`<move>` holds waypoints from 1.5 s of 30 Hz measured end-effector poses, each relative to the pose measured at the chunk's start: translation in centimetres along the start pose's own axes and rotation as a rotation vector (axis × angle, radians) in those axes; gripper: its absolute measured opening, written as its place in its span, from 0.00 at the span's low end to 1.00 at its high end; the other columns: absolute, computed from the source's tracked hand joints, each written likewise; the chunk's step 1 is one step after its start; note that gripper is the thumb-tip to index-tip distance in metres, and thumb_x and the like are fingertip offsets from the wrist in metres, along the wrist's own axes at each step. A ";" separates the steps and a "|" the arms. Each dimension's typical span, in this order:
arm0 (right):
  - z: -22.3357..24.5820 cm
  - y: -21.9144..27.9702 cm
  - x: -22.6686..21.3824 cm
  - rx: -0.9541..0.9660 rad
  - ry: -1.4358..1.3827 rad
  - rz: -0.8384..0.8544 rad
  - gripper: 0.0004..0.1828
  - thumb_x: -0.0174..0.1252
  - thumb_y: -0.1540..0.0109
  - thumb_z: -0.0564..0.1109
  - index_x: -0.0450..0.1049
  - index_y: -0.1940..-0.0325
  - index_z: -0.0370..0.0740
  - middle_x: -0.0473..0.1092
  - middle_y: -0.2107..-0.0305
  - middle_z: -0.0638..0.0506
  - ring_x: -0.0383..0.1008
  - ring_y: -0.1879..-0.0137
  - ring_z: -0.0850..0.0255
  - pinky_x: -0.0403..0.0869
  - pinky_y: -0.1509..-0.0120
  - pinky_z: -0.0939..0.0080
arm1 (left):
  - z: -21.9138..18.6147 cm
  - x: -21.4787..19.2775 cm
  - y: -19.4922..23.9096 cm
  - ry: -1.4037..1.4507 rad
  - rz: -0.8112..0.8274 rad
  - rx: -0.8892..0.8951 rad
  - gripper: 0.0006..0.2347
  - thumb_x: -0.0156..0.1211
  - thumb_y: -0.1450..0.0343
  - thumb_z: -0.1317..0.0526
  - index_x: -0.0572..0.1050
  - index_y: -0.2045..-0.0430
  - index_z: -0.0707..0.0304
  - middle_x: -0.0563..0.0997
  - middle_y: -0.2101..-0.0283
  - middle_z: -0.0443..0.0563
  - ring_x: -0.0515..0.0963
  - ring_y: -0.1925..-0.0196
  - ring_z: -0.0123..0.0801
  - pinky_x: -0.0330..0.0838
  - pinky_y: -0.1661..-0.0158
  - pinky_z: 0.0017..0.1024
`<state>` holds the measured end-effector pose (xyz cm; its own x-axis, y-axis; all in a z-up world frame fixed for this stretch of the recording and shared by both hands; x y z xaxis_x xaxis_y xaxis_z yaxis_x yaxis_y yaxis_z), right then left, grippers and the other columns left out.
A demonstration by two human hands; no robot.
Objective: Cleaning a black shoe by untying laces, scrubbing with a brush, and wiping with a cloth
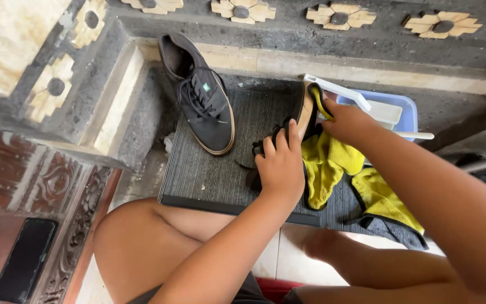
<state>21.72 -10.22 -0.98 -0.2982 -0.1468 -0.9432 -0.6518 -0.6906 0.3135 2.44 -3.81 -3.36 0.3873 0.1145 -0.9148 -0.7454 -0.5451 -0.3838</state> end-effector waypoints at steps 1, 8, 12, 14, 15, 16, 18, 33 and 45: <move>-0.2 0.3 0.0 0.007 -0.029 -0.039 0.33 0.52 0.36 0.59 0.60 0.26 0.53 0.75 0.47 0.36 0.74 0.39 0.35 0.72 0.35 0.35 | -0.3 -0.2 0.1 -0.005 0.018 0.012 0.36 0.71 0.36 0.63 0.59 0.30 0.59 0.77 0.43 0.55 0.76 0.43 0.50 0.72 0.71 0.38; 5.2 6.9 -0.6 0.060 -0.134 -0.116 0.34 0.47 0.35 0.56 0.57 0.23 0.58 0.75 0.49 0.37 0.74 0.40 0.37 0.73 0.35 0.36 | -0.7 1.6 -0.6 0.070 0.245 -0.007 0.44 0.68 0.39 0.69 0.50 0.27 0.56 0.71 0.37 0.57 0.67 0.39 0.52 0.69 0.65 0.40; 4.9 7.0 1.4 0.066 -0.246 -0.128 0.36 0.46 0.35 0.56 0.54 0.22 0.57 0.72 0.45 0.37 0.72 0.37 0.38 0.70 0.32 0.38 | -0.8 1.9 -0.8 0.034 0.182 0.005 0.40 0.67 0.37 0.67 0.53 0.27 0.57 0.74 0.39 0.57 0.70 0.40 0.53 0.75 0.64 0.43; 4.9 7.4 2.2 0.061 -0.264 -0.152 0.35 0.46 0.35 0.58 0.55 0.22 0.60 0.73 0.46 0.40 0.72 0.37 0.40 0.71 0.32 0.39 | -0.5 1.3 -0.8 0.019 0.166 0.003 0.40 0.67 0.37 0.66 0.53 0.28 0.57 0.74 0.39 0.57 0.71 0.39 0.54 0.76 0.63 0.44; 5.6 8.6 1.7 0.053 -0.277 -0.147 0.35 0.45 0.35 0.56 0.55 0.23 0.55 0.72 0.44 0.37 0.71 0.36 0.38 0.70 0.31 0.38 | -0.4 0.5 -0.8 0.017 0.166 0.002 0.40 0.67 0.37 0.66 0.53 0.28 0.56 0.74 0.39 0.56 0.71 0.39 0.54 0.77 0.63 0.44; 6.1 10.0 1.6 0.046 -0.281 -0.130 0.34 0.44 0.35 0.55 0.56 0.23 0.50 0.71 0.43 0.34 0.70 0.35 0.37 0.69 0.29 0.38 | -0.4 -0.2 -0.2 0.022 0.175 -0.006 0.40 0.66 0.37 0.66 0.53 0.27 0.56 0.75 0.40 0.55 0.71 0.39 0.53 0.77 0.62 0.44; 5.5 10.1 2.2 0.021 -0.222 -0.150 0.34 0.44 0.34 0.54 0.56 0.23 0.50 0.71 0.43 0.34 0.71 0.36 0.36 0.70 0.31 0.37 | -0.5 0.3 -0.4 0.027 0.173 -0.007 0.39 0.65 0.36 0.66 0.52 0.28 0.55 0.74 0.39 0.54 0.71 0.39 0.53 0.77 0.61 0.44; 3.4 6.8 4.0 -0.102 -0.624 -0.498 0.35 0.42 0.37 0.35 0.54 0.23 0.30 0.63 0.46 0.33 0.67 0.36 0.33 0.73 0.34 0.38 | 3.8 -2.4 -10.1 0.078 0.693 0.256 0.41 0.62 0.34 0.50 0.44 0.31 0.67 0.77 0.49 0.63 0.80 0.50 0.58 0.68 0.54 0.59; 2.0 7.3 4.1 -0.055 -0.951 -0.423 0.16 0.56 0.40 0.43 0.76 0.49 0.37 0.74 0.58 0.30 0.74 0.44 0.35 0.72 0.41 0.37 | 1.8 -0.3 -15.6 0.194 0.818 0.216 0.38 0.63 0.36 0.47 0.56 0.39 0.79 0.78 0.45 0.67 0.78 0.41 0.55 0.77 0.46 0.47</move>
<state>14.33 -14.46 -2.34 -0.4951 0.7168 -0.4910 -0.8055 -0.5905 -0.0498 12.99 6.18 2.72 -0.2438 -0.3993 -0.8838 -0.9093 -0.2228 0.3515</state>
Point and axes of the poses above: each hand's wrist, its own y-axis away from the middle knuckle, its own x-axis out of the palm, z = x × y, the point moved 2 cm from there along -y, towards the middle knuckle
